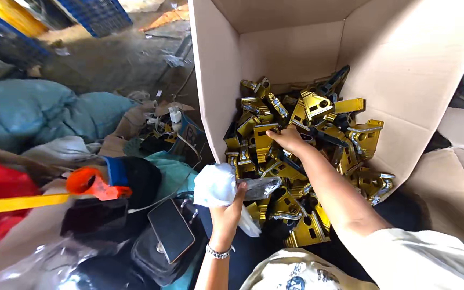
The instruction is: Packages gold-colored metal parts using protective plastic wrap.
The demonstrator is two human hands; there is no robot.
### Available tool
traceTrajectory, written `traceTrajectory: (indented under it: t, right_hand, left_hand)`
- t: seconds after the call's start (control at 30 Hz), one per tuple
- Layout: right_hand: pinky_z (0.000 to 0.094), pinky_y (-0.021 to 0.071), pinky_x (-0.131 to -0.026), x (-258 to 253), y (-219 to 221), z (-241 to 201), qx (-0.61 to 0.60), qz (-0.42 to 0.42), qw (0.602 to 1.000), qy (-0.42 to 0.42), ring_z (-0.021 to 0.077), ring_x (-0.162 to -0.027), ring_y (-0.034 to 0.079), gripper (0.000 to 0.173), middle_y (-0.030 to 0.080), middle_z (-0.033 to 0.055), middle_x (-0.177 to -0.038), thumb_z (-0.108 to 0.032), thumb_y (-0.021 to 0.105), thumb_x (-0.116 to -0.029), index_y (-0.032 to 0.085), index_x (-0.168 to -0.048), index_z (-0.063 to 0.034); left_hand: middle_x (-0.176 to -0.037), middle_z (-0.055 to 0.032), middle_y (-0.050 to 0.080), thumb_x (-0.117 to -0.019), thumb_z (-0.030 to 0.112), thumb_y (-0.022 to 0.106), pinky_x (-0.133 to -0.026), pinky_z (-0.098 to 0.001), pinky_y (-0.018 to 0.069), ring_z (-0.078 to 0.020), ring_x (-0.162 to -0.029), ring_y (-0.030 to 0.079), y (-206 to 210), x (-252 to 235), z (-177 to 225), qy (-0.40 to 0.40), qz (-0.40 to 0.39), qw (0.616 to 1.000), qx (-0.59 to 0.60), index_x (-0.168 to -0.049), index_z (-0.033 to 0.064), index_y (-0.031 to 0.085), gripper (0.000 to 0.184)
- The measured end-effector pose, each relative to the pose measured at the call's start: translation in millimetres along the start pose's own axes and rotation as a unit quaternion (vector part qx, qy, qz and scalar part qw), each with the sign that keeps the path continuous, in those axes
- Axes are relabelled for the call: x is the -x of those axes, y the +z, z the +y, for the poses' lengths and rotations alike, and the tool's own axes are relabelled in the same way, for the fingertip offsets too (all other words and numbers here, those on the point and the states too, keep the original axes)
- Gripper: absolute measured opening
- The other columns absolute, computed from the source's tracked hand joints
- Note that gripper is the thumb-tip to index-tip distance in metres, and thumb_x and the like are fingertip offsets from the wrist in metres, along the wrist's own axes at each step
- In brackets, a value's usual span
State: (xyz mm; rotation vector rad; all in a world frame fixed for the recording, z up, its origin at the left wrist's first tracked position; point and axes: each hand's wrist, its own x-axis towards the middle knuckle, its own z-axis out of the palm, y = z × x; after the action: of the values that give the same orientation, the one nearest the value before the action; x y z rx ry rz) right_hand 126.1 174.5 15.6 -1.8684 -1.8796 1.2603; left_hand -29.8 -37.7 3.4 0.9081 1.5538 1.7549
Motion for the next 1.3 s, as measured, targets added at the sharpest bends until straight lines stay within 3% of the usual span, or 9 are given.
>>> traceTrajectory:
  t: [0.17,0.27,0.4,0.5,0.67,0.8,1.0,1.17,1.3]
  right_hand:
    - [0.0405,0.0536,-0.093,50,-22,46,-0.44,0.082,0.888,-0.106,0.0176,-0.11,0.063,0.04,0.065,0.0059,-0.12,-0.036,0.058,-0.1007,0.057,-0.13,-0.0095]
    - [0.0441,0.064,-0.076,105,-58,67,-0.541,0.048,0.808,-0.229,0.0271,-0.099,0.072,0.051,0.067,0.0081,-0.13,-0.04,0.064,-0.0928,0.053,-0.137,-0.0181]
    - [0.0364,0.0643,-0.084,155,-64,94,-0.342,-0.126,0.882,-0.298,0.0193,-0.104,0.071,0.068,0.062,0.0083,-0.138,-0.022,0.079,-0.0886,0.043,-0.145,-0.008]
    - [0.0209,0.0569,-0.09,156,-35,89,-0.158,0.011,0.95,-0.269,0.0016,-0.102,0.066,0.057,0.068,0.0057,-0.115,-0.023,0.076,-0.0893,0.051,-0.133,0.0051]
    - [0.0568,0.0565,-0.087,148,13,70,0.077,0.042,0.981,-0.175,0.0452,-0.104,0.068,0.048,0.055,0.0314,-0.137,-0.009,0.07,-0.0898,0.057,-0.134,0.0065]
    - [0.0485,0.0513,-0.101,135,16,80,-0.094,0.09,0.976,-0.172,0.0334,-0.114,0.065,0.07,0.065,0.0283,-0.12,-0.013,0.076,-0.0829,0.044,-0.139,0.0144]
    - [0.0262,0.0532,-0.099,137,7,83,-0.426,0.017,0.889,-0.17,0.0079,-0.117,0.062,0.059,0.064,0.0072,-0.129,-0.016,0.078,-0.0835,0.056,-0.136,0.0022]
    - [0.0265,0.0523,-0.1,144,16,92,-0.536,-0.007,0.809,-0.241,0.0087,-0.116,0.064,0.045,0.063,0.0142,-0.133,-0.003,0.05,-0.1011,0.043,-0.143,0.0133]
    - [0.0272,0.0599,-0.082,156,14,127,-0.457,0.073,0.873,-0.156,0.0063,-0.092,0.069,0.043,0.072,-0.0035,-0.098,-0.009,0.088,-0.068,0.069,-0.107,-0.0089]
  left_hand:
    - [-0.102,-0.0034,0.072,-0.0823,0.001,0.077,-0.091,-0.0253,0.0592,-0.0054,-0.096,0.07,5,-7,-4,0.03,-0.039,0.999,-0.017,-0.118,-0.0109,0.056,0.043]
    - [-0.103,-0.0034,0.073,-0.0822,0.004,0.08,-0.094,-0.0243,0.0588,-0.0036,-0.098,0.07,17,-15,-10,0.114,-0.099,0.987,-0.045,-0.115,-0.0117,0.059,0.041]
    - [-0.104,-0.0048,0.074,-0.0836,0.01,0.081,-0.095,-0.0253,0.0584,-0.0037,-0.1,0.07,47,-15,-12,0.156,-0.196,0.967,-0.045,-0.113,-0.011,0.062,0.041]
    - [-0.101,-0.0033,0.074,-0.0849,0.008,0.078,-0.09,-0.025,0.0598,-0.0048,-0.095,0.071,72,-3,3,0.045,-0.246,0.968,-0.007,-0.114,-0.0081,0.061,0.037]
    - [-0.096,-0.0057,0.073,-0.085,0.003,0.075,-0.085,-0.0228,0.0595,-0.0041,-0.09,0.071,98,-1,16,0.036,-0.2,0.979,-0.015,-0.111,-0.0101,0.062,0.032]
    - [-0.095,-0.0168,0.075,-0.072,0.024,0.084,-0.09,-0.0357,0.058,-0.0191,-0.094,0.073,97,-6,7,0.29,-0.244,0.908,-0.18,-0.102,-0.0109,0.07,0.048]
    - [-0.095,-0.0206,0.073,-0.0764,0.023,0.084,-0.088,-0.0303,0.0588,-0.0159,-0.092,0.073,99,-7,-8,0.258,-0.087,0.948,-0.164,-0.104,-0.0178,0.065,0.052]
    - [-0.087,-0.0089,0.072,-0.0801,0.033,0.072,-0.089,-0.029,0.0476,-0.0152,-0.092,0.066,102,27,9,0.397,-0.246,0.87,-0.157,-0.088,0.0027,0.069,0.031]
    - [-0.098,-0.0033,0.076,-0.0851,0.011,0.08,-0.086,-0.031,0.0622,-0.0101,-0.091,0.073,70,16,3,0.071,-0.304,0.949,0.041,-0.112,-0.0024,0.066,0.033]
